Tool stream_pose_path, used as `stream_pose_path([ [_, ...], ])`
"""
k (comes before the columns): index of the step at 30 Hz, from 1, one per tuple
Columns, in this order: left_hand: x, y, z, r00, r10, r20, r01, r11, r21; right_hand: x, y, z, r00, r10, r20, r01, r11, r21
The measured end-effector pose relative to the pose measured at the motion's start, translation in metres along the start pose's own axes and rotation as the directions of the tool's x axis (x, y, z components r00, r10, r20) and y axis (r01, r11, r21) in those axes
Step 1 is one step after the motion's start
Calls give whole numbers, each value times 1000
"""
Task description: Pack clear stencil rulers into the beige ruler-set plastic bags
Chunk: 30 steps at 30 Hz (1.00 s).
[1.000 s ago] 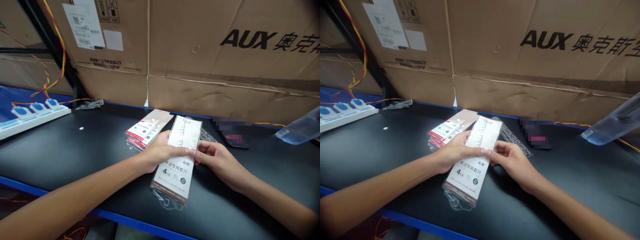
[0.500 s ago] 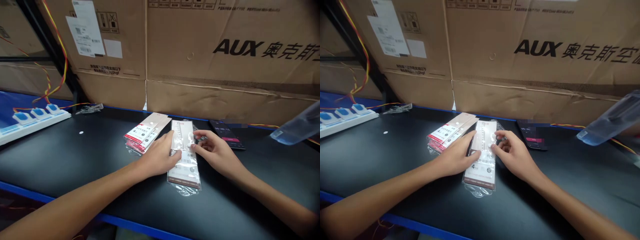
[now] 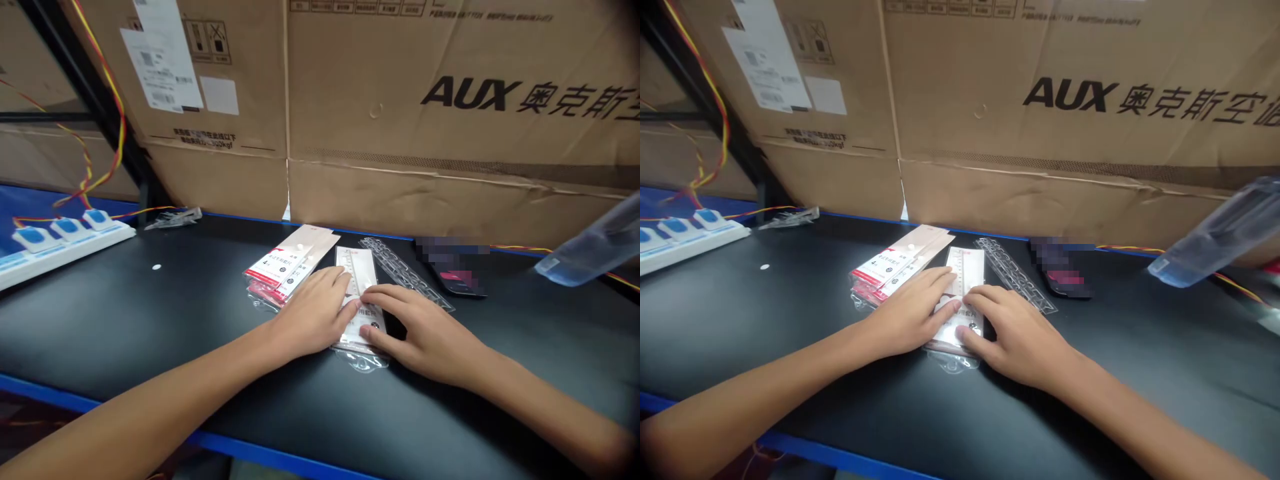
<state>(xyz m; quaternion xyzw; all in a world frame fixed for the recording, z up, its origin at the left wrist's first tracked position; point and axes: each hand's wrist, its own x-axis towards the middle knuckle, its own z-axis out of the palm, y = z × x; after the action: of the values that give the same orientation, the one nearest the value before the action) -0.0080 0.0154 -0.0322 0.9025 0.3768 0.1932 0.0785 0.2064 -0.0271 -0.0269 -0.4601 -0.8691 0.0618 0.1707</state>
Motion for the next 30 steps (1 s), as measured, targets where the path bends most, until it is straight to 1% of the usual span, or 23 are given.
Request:
stream_pose_path([
  [5, 0, 3, -3, 998, 56, 22, -55, 998, -39, 5, 2, 3, 1000, -17, 19, 18, 998, -53],
  [9, 1, 3, -5, 997, 55, 46, -51, 996, -73, 4, 2, 3, 1000, -19, 19, 20, 999, -49],
  [12, 3, 2, -8, 998, 39, 59, -34, 996, -82, 3, 7, -2, 998, -31, -48, 28, 997, -68],
  [15, 4, 1, -10, 995, 32, 92, -29, 999, -39, 4, 18, -10, 990, -16, -138, -3, 990, -138],
  [18, 4, -2, -8, 990, 17, 139, -12, 999, -35, 7, 33, -16, 980, 49, -190, -94, 968, -233],
  [21, 3, -6, -4, 982, -26, 185, 38, 997, -64, 9, 44, -15, 978, 168, -127, -199, 931, -305],
  [23, 2, -9, -1, 978, -42, 202, 58, 995, -76, 9, 47, -13, 969, 229, -87, -245, 908, -339],
  [27, 2, -12, 1, 982, -41, 185, 60, 993, -102, 10, 44, -12, 955, 279, -100, -297, 888, -352],
  [30, 4, -12, -1, 990, -26, 135, 42, 992, -122, 10, 43, -15, 946, 303, -116, -324, 898, -298],
])
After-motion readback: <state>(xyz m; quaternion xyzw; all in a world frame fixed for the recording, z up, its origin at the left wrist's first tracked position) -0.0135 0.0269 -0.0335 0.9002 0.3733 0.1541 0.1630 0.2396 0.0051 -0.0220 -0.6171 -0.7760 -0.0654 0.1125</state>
